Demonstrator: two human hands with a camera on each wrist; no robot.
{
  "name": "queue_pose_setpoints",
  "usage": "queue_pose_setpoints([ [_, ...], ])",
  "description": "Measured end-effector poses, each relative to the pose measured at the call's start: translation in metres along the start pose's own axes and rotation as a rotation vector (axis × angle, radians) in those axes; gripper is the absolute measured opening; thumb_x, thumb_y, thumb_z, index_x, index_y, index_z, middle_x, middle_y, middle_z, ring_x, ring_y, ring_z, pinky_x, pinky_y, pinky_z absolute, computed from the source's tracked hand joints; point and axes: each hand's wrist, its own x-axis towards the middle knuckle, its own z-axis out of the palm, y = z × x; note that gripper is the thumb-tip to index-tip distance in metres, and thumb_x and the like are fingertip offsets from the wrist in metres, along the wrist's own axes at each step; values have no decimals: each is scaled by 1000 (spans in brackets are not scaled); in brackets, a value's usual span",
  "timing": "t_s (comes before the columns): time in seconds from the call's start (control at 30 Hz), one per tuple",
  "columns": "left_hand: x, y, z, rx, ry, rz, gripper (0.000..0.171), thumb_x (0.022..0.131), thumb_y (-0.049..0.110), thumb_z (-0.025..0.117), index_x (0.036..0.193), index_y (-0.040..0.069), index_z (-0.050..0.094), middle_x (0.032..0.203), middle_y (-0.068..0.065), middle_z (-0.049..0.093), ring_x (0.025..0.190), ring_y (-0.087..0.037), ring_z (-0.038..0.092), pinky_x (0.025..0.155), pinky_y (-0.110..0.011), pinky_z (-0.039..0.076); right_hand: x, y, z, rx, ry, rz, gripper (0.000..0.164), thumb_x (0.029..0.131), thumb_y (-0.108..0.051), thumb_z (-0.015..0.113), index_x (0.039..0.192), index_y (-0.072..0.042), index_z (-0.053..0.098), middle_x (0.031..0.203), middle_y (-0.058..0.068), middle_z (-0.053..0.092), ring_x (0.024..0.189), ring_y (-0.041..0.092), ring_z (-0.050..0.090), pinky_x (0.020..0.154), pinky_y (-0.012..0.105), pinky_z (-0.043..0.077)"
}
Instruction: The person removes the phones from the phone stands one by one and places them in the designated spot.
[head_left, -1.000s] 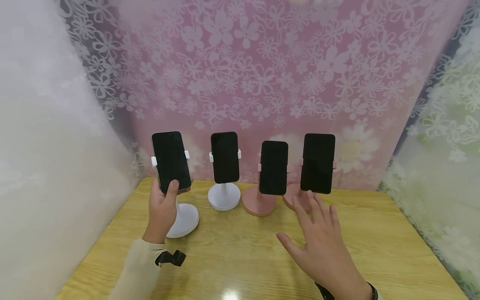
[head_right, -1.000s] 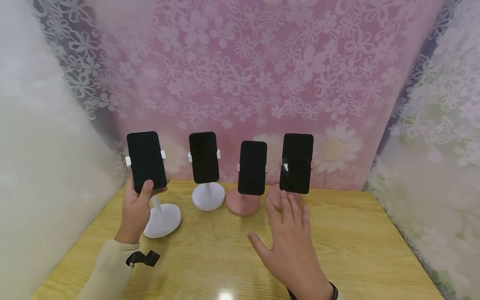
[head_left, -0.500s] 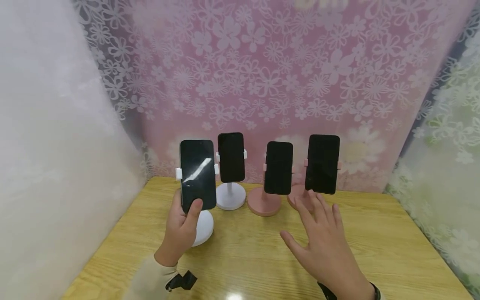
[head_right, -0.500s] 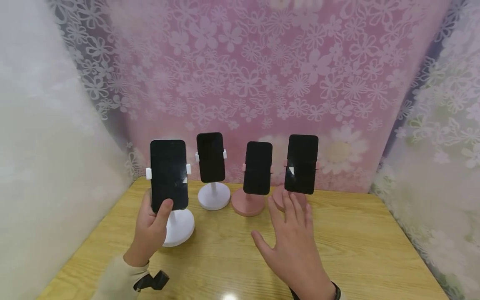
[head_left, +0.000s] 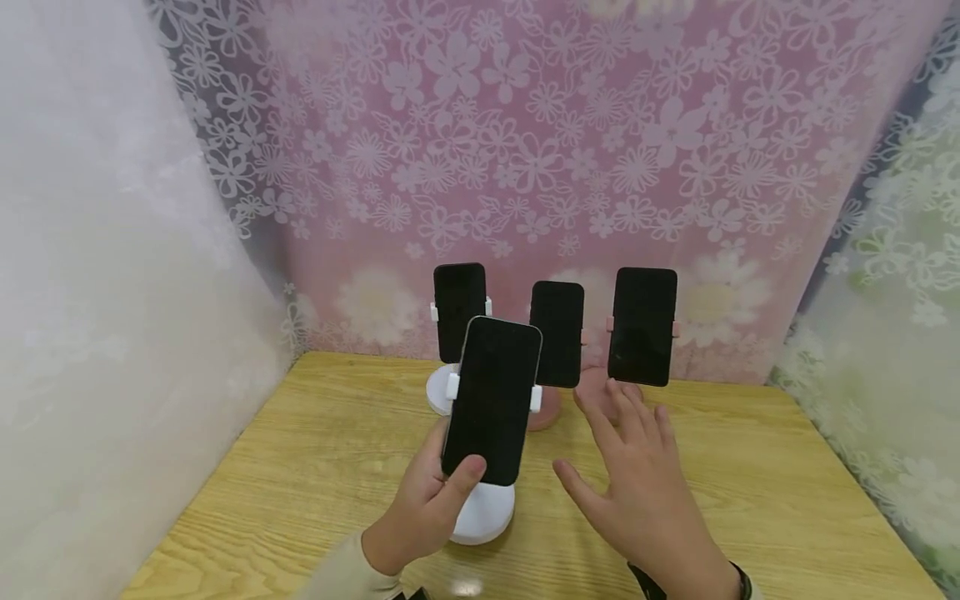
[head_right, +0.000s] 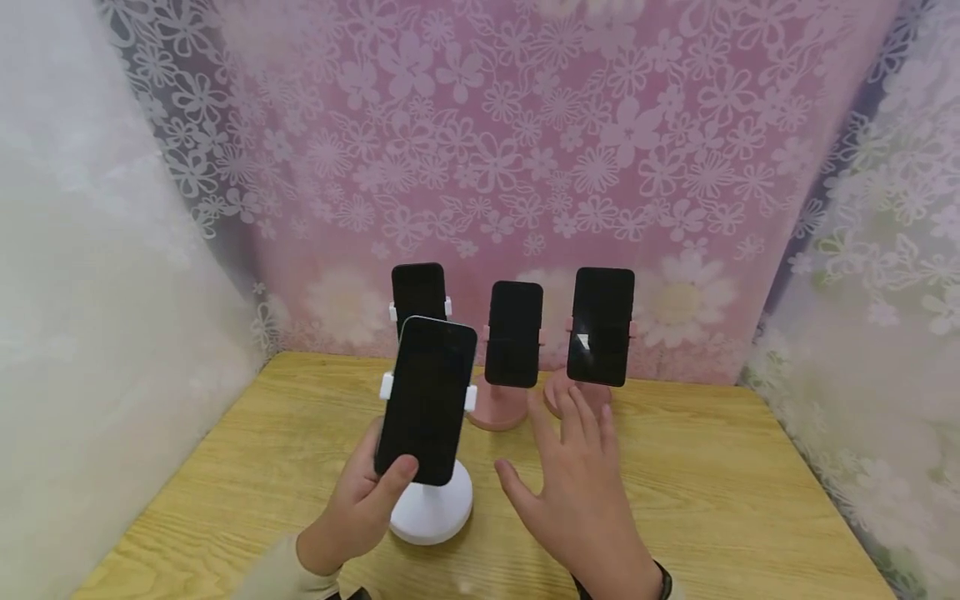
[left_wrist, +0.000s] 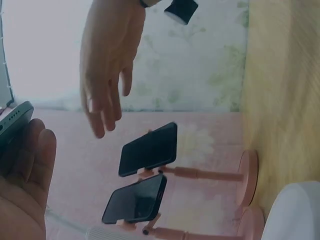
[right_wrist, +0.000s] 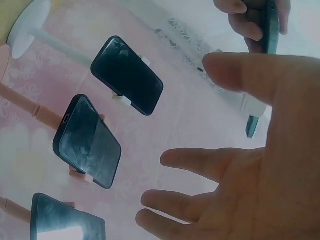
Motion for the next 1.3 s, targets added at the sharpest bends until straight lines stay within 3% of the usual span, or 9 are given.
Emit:
queue_pose_setpoints([
  [0.33,-3,-12,9,-126,-93,-72,40,110,1,39,150,-1,32,142,-26,49,125,-15,57,103,-34,52,0,-2,1,-20,-3,-6,84,91,-44,77,159,-13,40,163,25,32,152,46,25,122,67,7],
  [0.57,-4,-28,4,-168,-94,-142,40,111,2,37,150,2,32,126,-27,54,101,-17,62,90,-37,57,1,-3,2,-19,3,-21,76,90,-44,78,151,-9,51,159,24,40,149,43,31,121,68,9],
  [0.67,-4,-28,-5,-65,-107,-165,39,112,13,42,151,7,38,132,-19,58,110,-15,64,94,-35,56,1,-4,3,-6,4,-31,71,89,-43,78,148,-10,55,156,20,46,148,41,34,119,70,13],
  [0.77,2,-28,-26,89,-122,-99,35,112,32,46,131,6,59,116,-12,69,101,-15,67,88,-35,57,1,-7,4,61,73,-46,62,90,-33,80,143,-9,60,150,13,54,141,36,45,116,67,28],
  [0.87,13,-24,-52,215,-58,-72,39,110,41,49,103,7,67,87,-7,69,81,-17,67,76,-33,57,1,-15,5,214,230,-53,48,89,-16,78,134,-7,64,136,5,65,126,26,59,108,46,46],
  [1.0,34,-11,-69,360,45,-121,19,107,29,58,107,11,66,92,0,69,84,-17,66,75,-31,56,7,-31,6,357,408,-42,40,88,-4,73,127,-5,64,119,1,70,105,19,66,94,15,47],
  [1.17,50,3,-58,431,22,-44,23,100,15,69,123,13,64,111,0,69,103,-16,67,82,-34,59,18,-44,4,311,389,29,31,92,-13,73,122,-8,65,114,0,70,99,16,66,82,31,57],
  [1.23,52,6,-54,428,7,-21,26,98,9,71,123,13,64,115,-1,69,105,-17,67,81,-33,60,20,-45,5,299,375,11,27,93,-12,73,119,-8,67,110,0,71,97,15,67,77,39,60],
  [1.3,52,8,-52,428,0,-5,27,95,4,73,120,11,66,117,-4,69,106,-18,67,81,-33,61,20,-44,6,296,383,-25,25,91,-9,74,116,-7,69,108,0,73,96,14,68,76,35,60],
])
